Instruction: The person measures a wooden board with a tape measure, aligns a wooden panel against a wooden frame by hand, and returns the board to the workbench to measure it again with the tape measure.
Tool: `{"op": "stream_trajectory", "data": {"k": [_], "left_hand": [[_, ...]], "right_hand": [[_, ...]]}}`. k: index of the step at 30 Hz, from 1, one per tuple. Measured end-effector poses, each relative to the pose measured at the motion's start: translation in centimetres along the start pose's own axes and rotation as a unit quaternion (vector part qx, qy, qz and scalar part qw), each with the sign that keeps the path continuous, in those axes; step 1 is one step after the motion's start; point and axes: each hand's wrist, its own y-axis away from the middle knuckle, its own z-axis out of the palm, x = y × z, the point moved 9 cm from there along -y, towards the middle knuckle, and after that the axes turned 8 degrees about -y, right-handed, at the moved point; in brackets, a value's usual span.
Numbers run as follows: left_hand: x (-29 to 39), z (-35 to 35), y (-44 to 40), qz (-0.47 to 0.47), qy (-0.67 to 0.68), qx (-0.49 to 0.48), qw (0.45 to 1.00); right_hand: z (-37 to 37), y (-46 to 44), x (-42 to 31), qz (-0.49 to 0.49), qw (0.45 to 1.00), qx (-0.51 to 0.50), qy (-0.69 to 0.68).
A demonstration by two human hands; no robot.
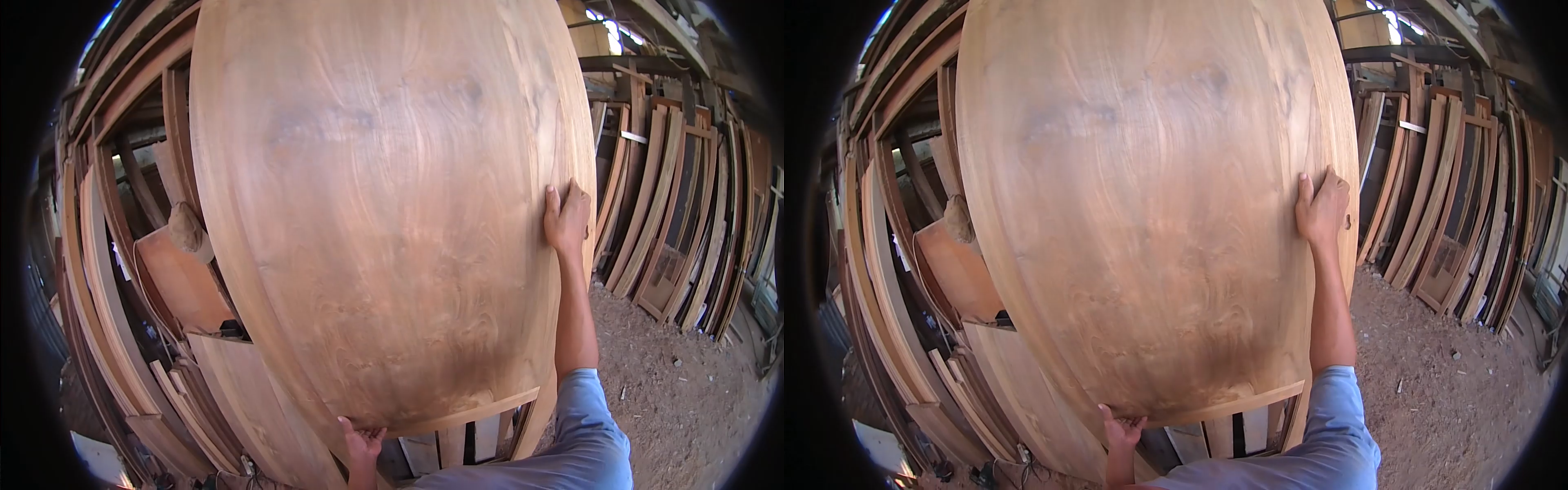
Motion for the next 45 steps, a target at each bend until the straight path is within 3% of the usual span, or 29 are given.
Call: {"op": "stream_trajectory", "data": {"k": [10,12,19,21,25,28,30,31,33,45], "left_hand": [[0.0,0.8,0.5,0.038,0.001,-0.007,0.999],[-0.5,0.2,0.3,0.024,0.029,0.027,0.999],[1.1,2.0,0.7,0.059,0.023,-0.026,0.998],[0.8,0.4,0.8,0.012,0.113,0.109,0.988],[1.8,1.3,2.0,0.048,0.056,0.12,0.99],[1.4,1.2,1.1,0.024,0.042,0.098,0.994],[-0.2,0.1,0.5,-0.023,0.089,0.133,0.987],[-0.8,-0.4,0.5,-0.026,0.089,0.135,0.986],[-1.9,1.7,0.7,-0.05,0.093,0.039,0.994],[-2.6,1.9,0.7,-0.014,0.052,0.072,0.996]], "right_hand": [[0.3,-1.2,0.7,0.026,0.998,-0.021,-0.044],[-0.2,-1.4,-0.6,-0.029,0.999,0.024,0.006],[0.2,-2.2,-2.7,0.006,0.999,-0.013,0.045],[0.1,-2.2,-2.6,0.024,0.998,-0.031,0.051],[0.2,-3.2,-1.4,0.048,0.996,-0.053,0.049],[0.4,-4.1,-0.4,0.07,0.995,-0.06,0.039],[0.6,-4.1,0.1,0.076,0.994,-0.074,0.025],[0.7,-4.1,0.3,0.076,0.994,-0.076,0.027],[1.0,-4.4,0.6,0.079,0.993,-0.085,0.013],[0.7,-4.0,0.6,0.077,0.993,-0.092,0.001]]}}
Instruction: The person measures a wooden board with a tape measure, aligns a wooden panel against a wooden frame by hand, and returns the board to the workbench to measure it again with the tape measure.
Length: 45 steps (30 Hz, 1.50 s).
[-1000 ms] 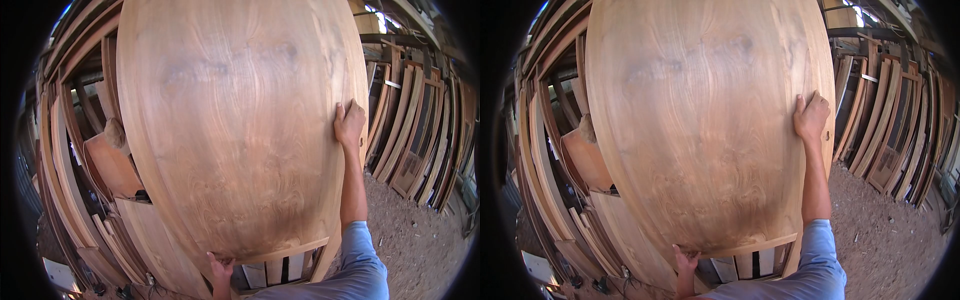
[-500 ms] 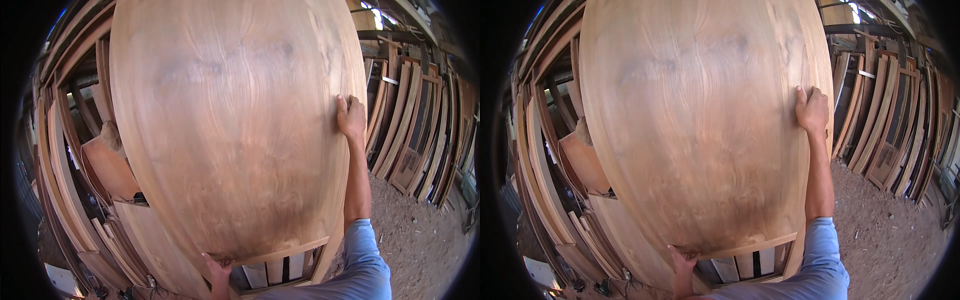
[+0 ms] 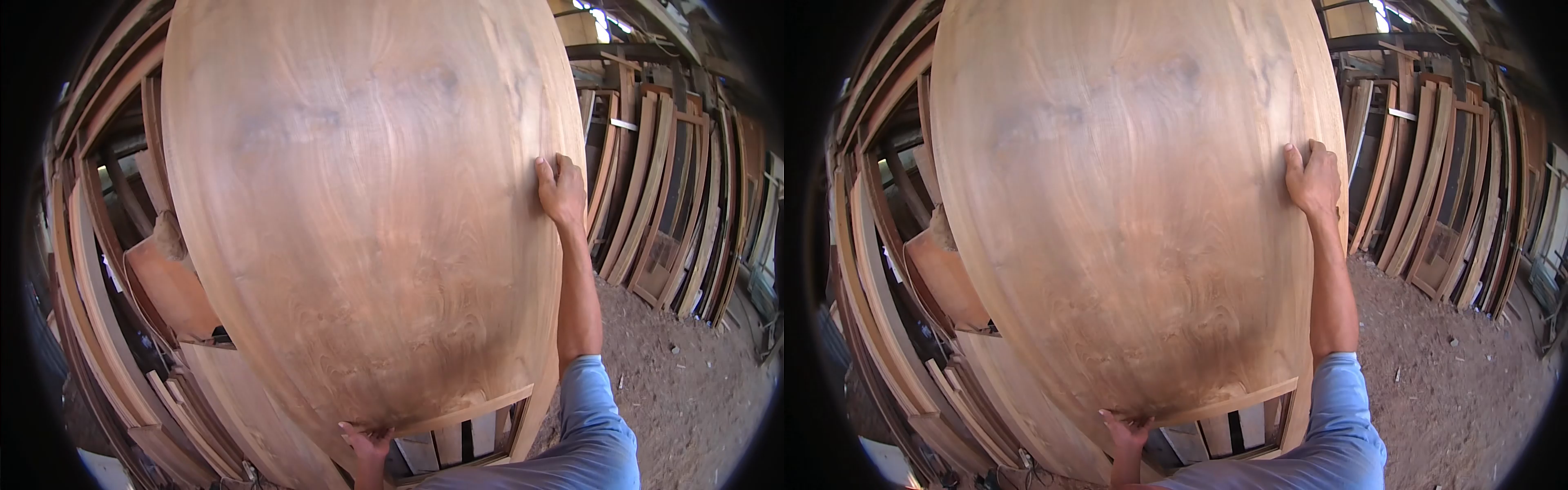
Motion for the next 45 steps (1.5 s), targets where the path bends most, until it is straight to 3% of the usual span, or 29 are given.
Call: {"op": "stream_trajectory", "data": {"k": [3,6,8,9,11,16,18,20,22,25,27,29,31,34,36,39,40,42,45], "left_hand": [[0.1,0.5,0.8,0.002,-0.004,-0.014,1.0],[0.3,0.7,1.0,0.019,-0.002,-0.019,1.0],[0.4,1.0,1.1,0.031,-0.004,-0.02,0.999],[0.5,0.9,1.3,0.039,-0.011,-0.017,0.999],[0.0,0.1,0.6,0.026,-0.008,-0.012,1.0],[-1.1,-1.1,-1.4,-0.008,0.001,0.006,1.0],[-0.2,0.4,-0.3,0.027,-0.047,-0.061,0.997],[-0.6,-0.2,-0.7,0.022,-0.045,-0.034,0.998],[-0.7,-0.9,-1.0,0.019,-0.043,-0.007,0.999],[-0.3,-0.7,-0.9,0.028,-0.066,-0.032,0.997],[-0.8,0.5,-1.2,0.022,-0.081,-0.14,0.987],[-0.3,0.9,-0.2,0.009,-0.035,-0.123,0.992],[1.0,1.4,0.6,-0.004,0.008,-0.108,0.994],[4.8,-0.8,0.0,0.021,0.068,-0.05,0.996],[6.5,-3.5,-1.0,-0.015,0.13,0.041,0.991],[6.7,-3.1,-1.0,-0.062,0.077,0.082,0.992],[7.1,-2.5,-1.2,-0.058,0.069,0.078,0.993],[6.7,-3.7,-1.0,-0.071,0.05,0.166,0.982],[5.9,-5.7,-3.4,-0.085,0.029,0.182,0.979]], "right_hand": [[0.0,0.4,-0.6,0.008,1.0,-0.015,0.024],[-1.0,0.7,-3.3,-0.045,0.996,0.051,0.062],[-0.2,0.7,-3.5,0.051,0.996,-0.029,0.066],[0.1,0.6,-3.4,0.048,0.996,-0.03,0.064],[-0.2,0.2,-2.1,0.018,0.999,0.04,0.018],[-0.2,-1.1,-0.2,0.021,0.999,0.005,-0.037],[-0.5,-1.0,-0.3,0.025,0.999,-0.008,-0.044],[-0.9,-0.6,-0.3,0.032,0.991,-0.021,-0.125],[-0.9,-0.9,0.2,0.019,0.992,-0.021,-0.122],[-1.0,-0.8,0.0,-0.01,0.995,0.002,-0.103],[-0.8,-0.8,-0.6,-0.036,0.997,0.041,-0.047],[0.3,-0.4,-0.5,-0.097,0.989,0.106,-0.017],[0.9,0.6,-0.6,-0.099,0.983,0.153,-0.014],[0.9,1.0,-1.1,-0.092,0.984,0.154,-0.017],[0.8,1.2,-1.2,-0.087,0.984,0.154,-0.022],[0.8,1.1,-1.2,-0.065,0.987,0.145,-0.036],[0.8,1.1,-1.4,-0.091,0.983,0.159,-0.029],[0.7,1.3,-1.7,-0.128,0.975,0.179,-0.019],[0.6,1.4,-1.7,-0.123,0.976,0.178,-0.027]]}}
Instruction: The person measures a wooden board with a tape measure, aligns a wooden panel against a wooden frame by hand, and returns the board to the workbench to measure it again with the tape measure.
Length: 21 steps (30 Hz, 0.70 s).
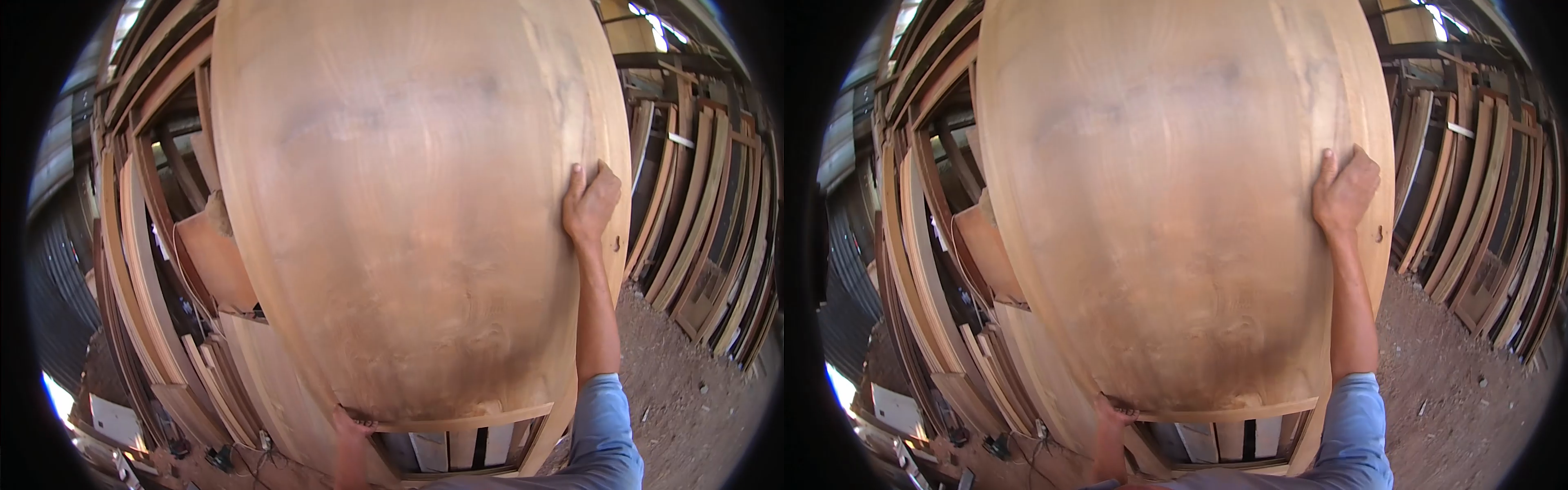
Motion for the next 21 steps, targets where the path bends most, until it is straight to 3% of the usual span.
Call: {"op": "stream_trajectory", "data": {"k": [3,13,15,21], "left_hand": [[-0.6,-0.7,-0.2,0.054,0.012,0.007,0.998],[-1.0,-1.2,0.3,0.079,0.025,-0.027,0.996],[-1.7,-1.5,2.1,0.062,0.032,0.019,0.997],[-1.8,-1.8,2.6,0.074,0.057,0.008,0.996]], "right_hand": [[-0.2,-0.1,-0.4,0.031,0.999,-0.016,-0.011],[0.2,0.0,0.2,0.043,0.998,-0.03,-0.028],[0.2,0.0,0.4,0.042,0.998,-0.027,-0.028],[0.1,-0.2,1.0,0.043,0.997,-0.019,-0.063]]}}
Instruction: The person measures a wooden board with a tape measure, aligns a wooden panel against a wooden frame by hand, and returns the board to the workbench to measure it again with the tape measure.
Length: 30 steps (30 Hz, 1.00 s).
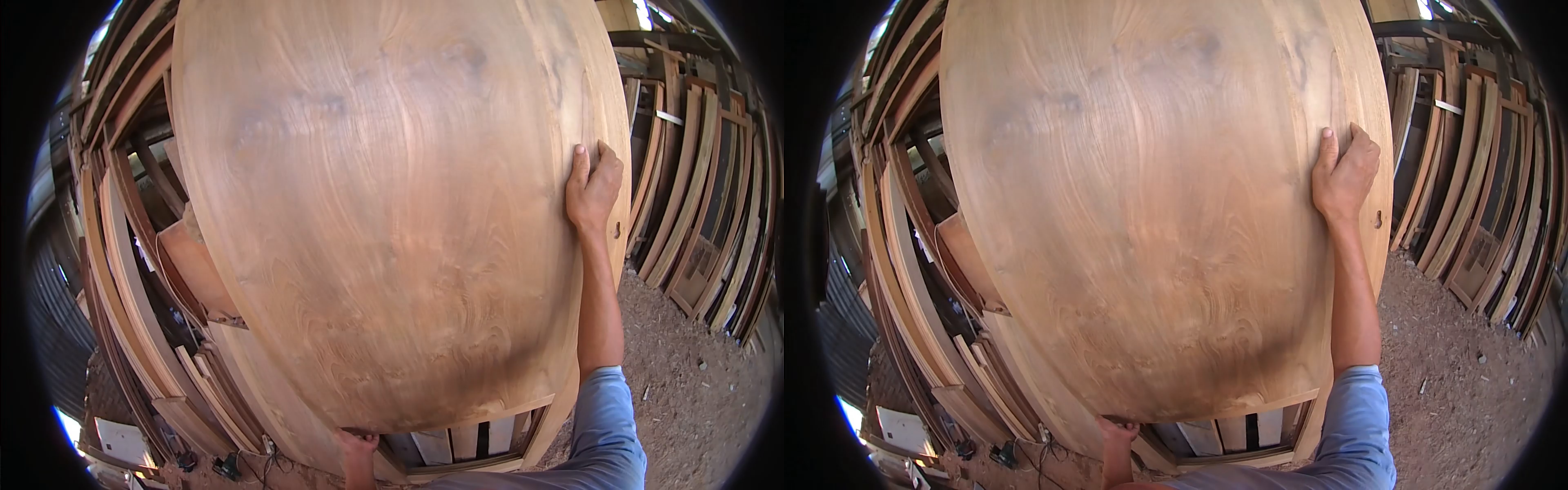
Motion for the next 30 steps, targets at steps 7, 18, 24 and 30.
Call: {"op": "stream_trajectory", "data": {"k": [7,18,24,30], "left_hand": [[0.2,2.9,1.8,0.033,0.04,-0.222,0.974],[-0.1,3.8,8.2,0.063,0.147,-0.194,0.968],[-0.2,1.1,5.9,0.086,0.086,-0.161,0.979],[0.0,-0.5,3.3,0.106,0.06,-0.193,0.974]], "right_hand": [[0.0,-0.1,0.1,-0.012,1.0,0.003,-0.019],[0.1,-0.3,0.5,0.001,0.999,-0.02,-0.042],[0.1,-0.7,0.5,0.009,0.997,-0.037,-0.073],[0.3,-0.6,0.1,0.012,0.997,-0.056,-0.061]]}}
